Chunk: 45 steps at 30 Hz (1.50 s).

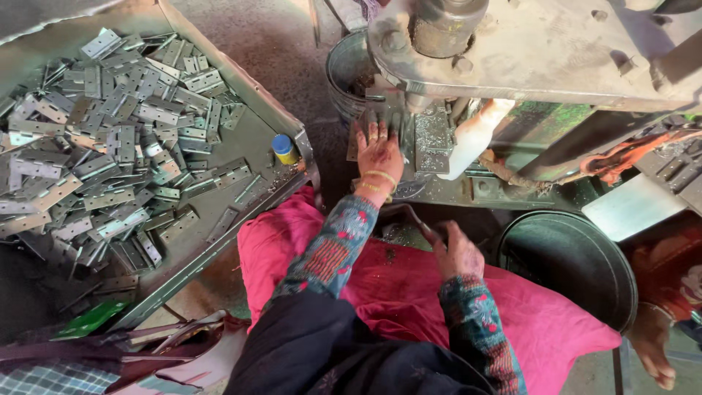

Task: The person operates a manual press machine to process small metal pieces. They pick up a piece, place it under the press, pull a lever to activate the press, and then remove the processed piece, repeating this cycle continuously.

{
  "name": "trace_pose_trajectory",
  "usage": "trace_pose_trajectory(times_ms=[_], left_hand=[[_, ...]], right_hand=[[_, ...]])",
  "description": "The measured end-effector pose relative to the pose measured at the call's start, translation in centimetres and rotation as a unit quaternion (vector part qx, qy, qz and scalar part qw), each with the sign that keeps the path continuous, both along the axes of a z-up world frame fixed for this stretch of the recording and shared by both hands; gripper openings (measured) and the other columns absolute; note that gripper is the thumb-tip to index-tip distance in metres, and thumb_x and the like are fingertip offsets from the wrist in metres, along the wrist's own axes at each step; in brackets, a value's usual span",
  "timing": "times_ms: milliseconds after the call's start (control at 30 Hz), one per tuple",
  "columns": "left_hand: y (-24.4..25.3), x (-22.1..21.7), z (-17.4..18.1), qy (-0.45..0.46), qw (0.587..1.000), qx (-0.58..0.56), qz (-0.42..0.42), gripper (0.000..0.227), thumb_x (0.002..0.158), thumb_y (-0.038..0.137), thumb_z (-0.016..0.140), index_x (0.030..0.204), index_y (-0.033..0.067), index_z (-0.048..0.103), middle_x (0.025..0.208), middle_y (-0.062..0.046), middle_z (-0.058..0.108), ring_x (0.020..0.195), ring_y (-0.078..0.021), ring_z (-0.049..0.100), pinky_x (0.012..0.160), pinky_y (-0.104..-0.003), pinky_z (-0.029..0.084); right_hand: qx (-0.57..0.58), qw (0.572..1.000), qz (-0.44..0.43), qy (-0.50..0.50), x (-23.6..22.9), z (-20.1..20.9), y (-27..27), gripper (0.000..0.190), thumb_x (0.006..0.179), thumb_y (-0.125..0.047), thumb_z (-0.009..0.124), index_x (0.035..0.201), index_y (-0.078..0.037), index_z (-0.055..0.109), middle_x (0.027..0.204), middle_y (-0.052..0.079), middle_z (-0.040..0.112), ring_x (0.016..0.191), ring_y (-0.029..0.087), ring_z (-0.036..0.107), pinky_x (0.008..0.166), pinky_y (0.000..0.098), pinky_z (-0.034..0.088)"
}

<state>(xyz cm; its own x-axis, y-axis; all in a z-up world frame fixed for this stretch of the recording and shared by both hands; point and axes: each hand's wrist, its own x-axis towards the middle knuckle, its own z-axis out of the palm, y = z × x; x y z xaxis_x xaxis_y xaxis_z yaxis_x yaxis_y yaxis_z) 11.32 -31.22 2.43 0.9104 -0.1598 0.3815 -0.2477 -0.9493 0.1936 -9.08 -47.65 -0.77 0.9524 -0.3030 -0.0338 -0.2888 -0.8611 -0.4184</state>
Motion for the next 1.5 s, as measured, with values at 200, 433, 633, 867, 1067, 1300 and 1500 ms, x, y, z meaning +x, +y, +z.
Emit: trace_pose_trajectory(times_ms=[200, 433, 633, 867, 1067, 1300, 1500], left_hand=[[3.8, -8.4, 0.3, -0.073, 0.990, 0.016, -0.117, 0.045, 0.077, 0.027, 0.074, 0.117, 0.0092, 0.065, 0.138, -0.011, 0.063, 0.138, -0.0311, 0.050, 0.123, -0.056, 0.019], [2.5, -6.3, 4.8, -0.062, 0.985, -0.147, -0.068, 0.037, 0.075, 0.026, 0.077, 0.109, 0.0122, 0.069, 0.112, -0.010, 0.069, 0.114, -0.0304, 0.059, 0.109, -0.054, 0.035], [-0.3, -4.9, 4.5, -0.042, 0.998, -0.045, -0.035, 0.021, 0.084, 0.020, 0.070, 0.105, 0.0140, 0.073, 0.119, -0.010, 0.067, 0.121, -0.0323, 0.058, 0.108, -0.051, 0.039], [2.6, -6.4, 2.9, -0.059, 0.996, -0.028, -0.058, 0.053, 0.068, 0.027, 0.074, 0.114, -0.0001, 0.073, 0.137, -0.017, 0.059, 0.127, -0.0398, 0.052, 0.106, -0.056, 0.032], [1.4, -6.6, 1.1, 0.072, 0.994, 0.008, -0.077, 0.039, 0.081, 0.029, 0.068, 0.111, 0.0047, 0.074, 0.146, -0.015, 0.055, 0.141, -0.0354, 0.045, 0.120, -0.058, 0.020], [-0.7, -2.7, 0.5, -0.037, 0.998, 0.049, 0.002, 0.037, 0.092, 0.017, 0.047, 0.113, 0.0036, 0.075, 0.145, -0.013, 0.060, 0.141, -0.0336, 0.049, 0.123, -0.058, 0.016], [-0.8, -2.2, 1.3, -0.007, 1.000, 0.023, -0.002, 0.034, 0.092, 0.015, 0.049, 0.110, 0.0046, 0.076, 0.140, -0.014, 0.064, 0.140, -0.0351, 0.050, 0.124, -0.058, 0.016]], right_hand=[[0.068, 0.997, -0.003, -0.048, 1.3, 6.3, 1.3, 0.031, 0.096, -0.042, 0.066, 0.113, -0.016, 0.071, 0.107, 0.014, 0.075, 0.103, 0.037, 0.070, 0.086, 0.0495, 0.053], [0.087, 0.995, -0.002, -0.056, 0.5, 6.0, 1.1, 0.027, 0.096, -0.038, 0.067, 0.109, -0.015, 0.072, 0.105, 0.014, 0.075, 0.100, 0.037, 0.070, 0.085, 0.0483, 0.054], [0.080, 0.994, 0.016, -0.071, 0.6, 5.4, 0.9, 0.027, 0.096, -0.037, 0.067, 0.107, -0.013, 0.072, 0.106, 0.014, 0.074, 0.100, 0.037, 0.070, 0.084, 0.0483, 0.053], [0.061, 0.996, 0.029, -0.055, 1.0, 5.3, 0.8, 0.029, 0.097, -0.038, 0.065, 0.107, -0.012, 0.071, 0.107, 0.012, 0.073, 0.102, 0.036, 0.069, 0.085, 0.0482, 0.053], [0.026, 0.998, 0.039, -0.048, 1.0, 4.8, 1.2, 0.032, 0.097, -0.039, 0.065, 0.111, -0.012, 0.070, 0.113, 0.012, 0.073, 0.104, 0.037, 0.069, 0.085, 0.0493, 0.054], [0.023, 0.998, 0.050, 0.032, 1.3, 3.2, 0.0, 0.048, 0.091, -0.040, 0.065, 0.132, -0.014, 0.061, 0.113, 0.020, 0.072, 0.104, 0.041, 0.068, 0.086, 0.0522, 0.053], [0.028, 0.992, 0.053, 0.111, 1.1, -7.4, -1.9, 0.049, 0.094, -0.055, 0.063, 0.114, -0.011, 0.069, 0.103, 0.023, 0.074, 0.101, 0.042, 0.070, 0.087, 0.0538, 0.054]])
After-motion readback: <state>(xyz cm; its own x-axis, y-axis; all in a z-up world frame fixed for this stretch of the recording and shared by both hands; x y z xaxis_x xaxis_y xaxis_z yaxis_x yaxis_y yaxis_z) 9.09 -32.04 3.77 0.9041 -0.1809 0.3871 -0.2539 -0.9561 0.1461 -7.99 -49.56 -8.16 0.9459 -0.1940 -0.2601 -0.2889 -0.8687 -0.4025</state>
